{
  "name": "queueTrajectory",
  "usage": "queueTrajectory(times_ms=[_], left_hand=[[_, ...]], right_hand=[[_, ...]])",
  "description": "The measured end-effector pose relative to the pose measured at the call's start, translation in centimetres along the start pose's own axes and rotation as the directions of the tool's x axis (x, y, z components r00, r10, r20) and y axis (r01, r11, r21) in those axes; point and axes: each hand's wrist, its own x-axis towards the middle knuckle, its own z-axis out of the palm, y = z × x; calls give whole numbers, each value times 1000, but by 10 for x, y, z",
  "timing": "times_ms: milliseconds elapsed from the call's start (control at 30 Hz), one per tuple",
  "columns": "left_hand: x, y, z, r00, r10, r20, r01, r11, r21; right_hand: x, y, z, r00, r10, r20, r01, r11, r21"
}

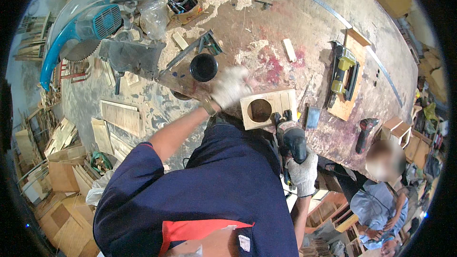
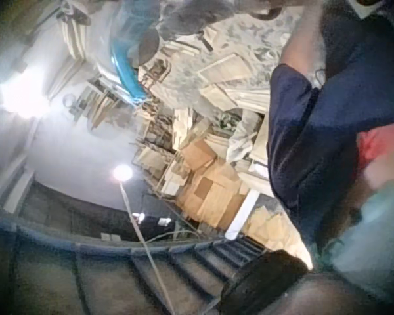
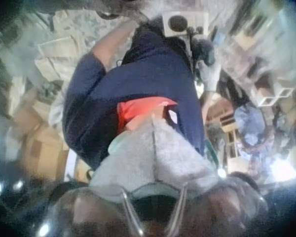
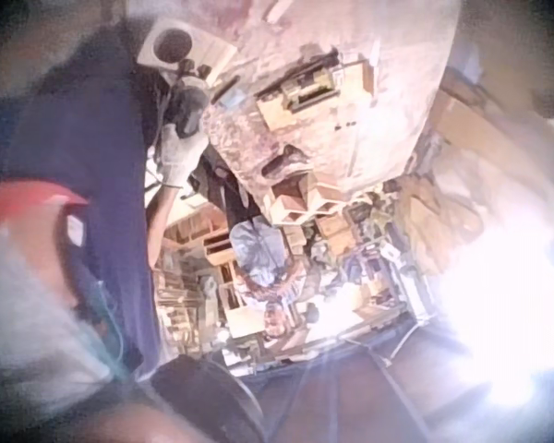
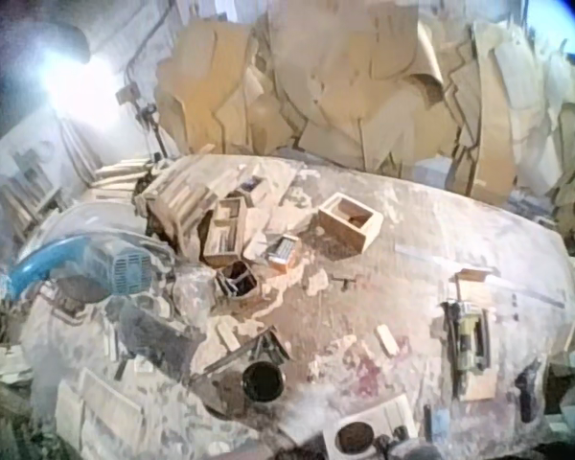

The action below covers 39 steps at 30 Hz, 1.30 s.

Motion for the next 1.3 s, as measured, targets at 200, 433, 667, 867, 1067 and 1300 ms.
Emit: queueTrajectory(times_ms=[200,433,667,867,1067,1300], left_hand=[[103,-175,-96,674,-307,-672,375,926,-47],[176,-300,-151,801,-308,-513,554,704,444],[191,-372,-152,887,-102,-450,362,760,540],[182,-346,-155,747,-30,-664,336,879,338],[169,-296,-159,709,-117,-696,433,851,298],[178,-298,-148,983,-28,-180,101,907,409]], right_hand=[[-2,5,2,994,-58,-90,46,990,-135],[-8,-20,2,986,37,-164,-60,988,-142],[-14,-34,-10,1000,-2,24,3,998,-56],[-10,-27,-3,997,-71,-15,71,997,2],[-12,-22,0,988,-137,-74,138,990,2],[-15,-23,-8,995,-98,8,97,990,98]])
